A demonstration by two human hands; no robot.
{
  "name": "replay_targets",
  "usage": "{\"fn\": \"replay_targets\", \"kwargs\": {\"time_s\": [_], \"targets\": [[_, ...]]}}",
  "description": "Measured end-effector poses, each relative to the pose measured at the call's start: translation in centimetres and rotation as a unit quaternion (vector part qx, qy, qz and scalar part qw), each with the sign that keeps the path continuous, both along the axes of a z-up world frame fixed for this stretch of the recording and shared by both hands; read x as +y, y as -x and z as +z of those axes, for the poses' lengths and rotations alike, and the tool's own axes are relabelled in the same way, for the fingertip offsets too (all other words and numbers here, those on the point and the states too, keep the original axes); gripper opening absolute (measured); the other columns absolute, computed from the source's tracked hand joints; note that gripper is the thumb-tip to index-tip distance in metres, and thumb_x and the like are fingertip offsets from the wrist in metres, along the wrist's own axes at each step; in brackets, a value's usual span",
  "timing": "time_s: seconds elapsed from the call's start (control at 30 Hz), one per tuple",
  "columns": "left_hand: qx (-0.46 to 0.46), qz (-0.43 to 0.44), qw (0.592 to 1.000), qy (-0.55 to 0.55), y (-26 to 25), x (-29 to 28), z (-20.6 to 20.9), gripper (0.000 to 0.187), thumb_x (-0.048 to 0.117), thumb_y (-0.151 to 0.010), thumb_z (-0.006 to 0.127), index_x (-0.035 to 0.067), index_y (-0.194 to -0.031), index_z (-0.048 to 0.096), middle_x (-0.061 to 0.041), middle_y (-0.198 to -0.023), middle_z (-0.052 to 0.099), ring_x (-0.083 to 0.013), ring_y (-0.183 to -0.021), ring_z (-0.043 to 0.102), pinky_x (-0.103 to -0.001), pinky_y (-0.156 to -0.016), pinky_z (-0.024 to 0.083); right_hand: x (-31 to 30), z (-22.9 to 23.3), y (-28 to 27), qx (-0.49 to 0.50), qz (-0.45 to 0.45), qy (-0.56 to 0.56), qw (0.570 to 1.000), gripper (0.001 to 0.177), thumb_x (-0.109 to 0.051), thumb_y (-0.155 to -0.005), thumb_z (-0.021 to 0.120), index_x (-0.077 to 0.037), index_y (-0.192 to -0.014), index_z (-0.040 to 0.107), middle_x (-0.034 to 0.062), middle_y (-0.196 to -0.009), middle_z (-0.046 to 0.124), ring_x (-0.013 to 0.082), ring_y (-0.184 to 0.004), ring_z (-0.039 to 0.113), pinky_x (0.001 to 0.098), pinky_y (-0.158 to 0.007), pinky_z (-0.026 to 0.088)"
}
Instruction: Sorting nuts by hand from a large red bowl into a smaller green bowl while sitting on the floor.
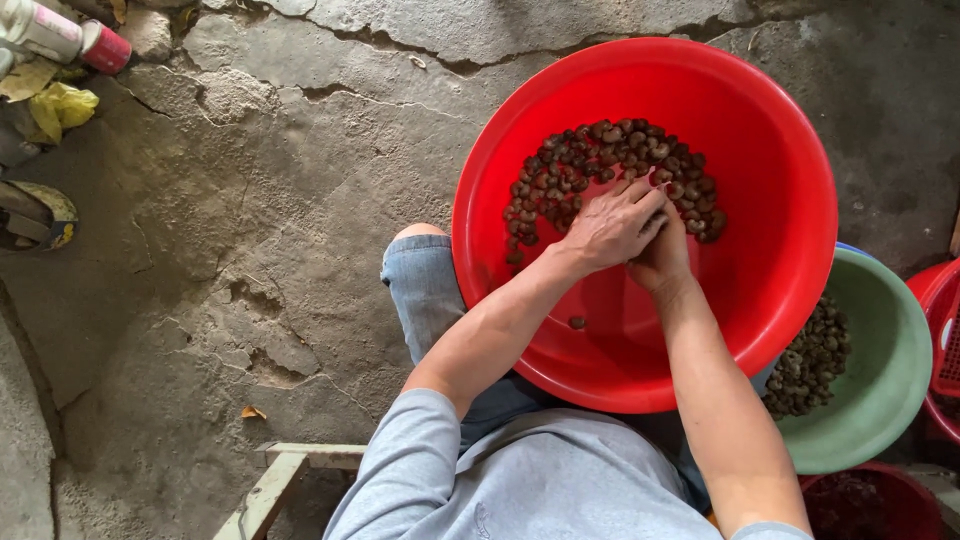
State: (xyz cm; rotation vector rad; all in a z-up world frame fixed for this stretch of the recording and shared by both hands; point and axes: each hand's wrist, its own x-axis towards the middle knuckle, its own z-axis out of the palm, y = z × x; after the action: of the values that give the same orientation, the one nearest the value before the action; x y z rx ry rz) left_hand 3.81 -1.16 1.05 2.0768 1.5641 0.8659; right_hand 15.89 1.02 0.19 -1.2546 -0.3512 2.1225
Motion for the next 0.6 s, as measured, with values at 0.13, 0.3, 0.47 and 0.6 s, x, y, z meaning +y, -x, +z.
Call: {"fn": "replay_targets", "kwargs": {"time_s": [0.13,0.3,0.47,0.6], "targets": [[-0.022,0.054,0.997,-0.043,0.1,0.4,-0.1,0.023,0.035,-0.094,0.061,0.017,-0.107,0.059,-0.008,-0.101,0.06,-0.0359,-0.1,0.069,-0.048,-0.08,0.062,0.3,-1.1,-0.6,0.017,-0.038,-0.009,0.999,0.036,-0.056,-0.095,0.063,-0.02,-0.098,0.069,-0.0034,-0.089,0.067,0.0154,-0.079,0.065,0.026,-0.067,0.05],[-0.04,0.149,0.985,-0.071,1.3,1.6,-2.4,0.024,0.042,-0.101,0.055,0.023,-0.115,0.06,-0.001,-0.098,0.059,-0.0255,-0.103,0.069,-0.037,-0.084,0.062,0.9,-0.9,-2.8,0.017,-0.043,-0.032,0.998,0.04,-0.06,-0.089,0.067,-0.019,-0.092,0.068,-0.0049,-0.078,0.065,0.0112,-0.063,0.061,0.015,-0.044,0.032],[-0.032,0.122,0.992,-0.003,1.8,1.4,-3.2,0.035,0.045,-0.104,0.048,0.014,-0.112,0.06,-0.011,-0.1,0.061,-0.0362,-0.106,0.066,-0.048,-0.084,0.059,0.8,2.2,-6.8,0.041,-0.074,-0.078,0.993,0.043,-0.058,-0.096,0.062,-0.016,-0.102,0.07,0.0008,-0.085,0.066,0.005,-0.057,0.045,0.0121,-0.039,0.025],[-0.005,0.119,0.993,-0.006,1.5,0.9,-1.0,0.024,0.029,-0.096,0.065,0.01,-0.11,0.067,-0.007,-0.112,0.069,-0.029,-0.1,0.07,-0.041,-0.081,0.059,-0.9,7.4,-11.8,0.172,-0.119,-0.123,0.97,0.03,-0.037,-0.106,0.062,-0.01,-0.103,0.073,0.0072,-0.089,0.07,0.0099,-0.057,0.055,0.0168,-0.037,0.034]]}}
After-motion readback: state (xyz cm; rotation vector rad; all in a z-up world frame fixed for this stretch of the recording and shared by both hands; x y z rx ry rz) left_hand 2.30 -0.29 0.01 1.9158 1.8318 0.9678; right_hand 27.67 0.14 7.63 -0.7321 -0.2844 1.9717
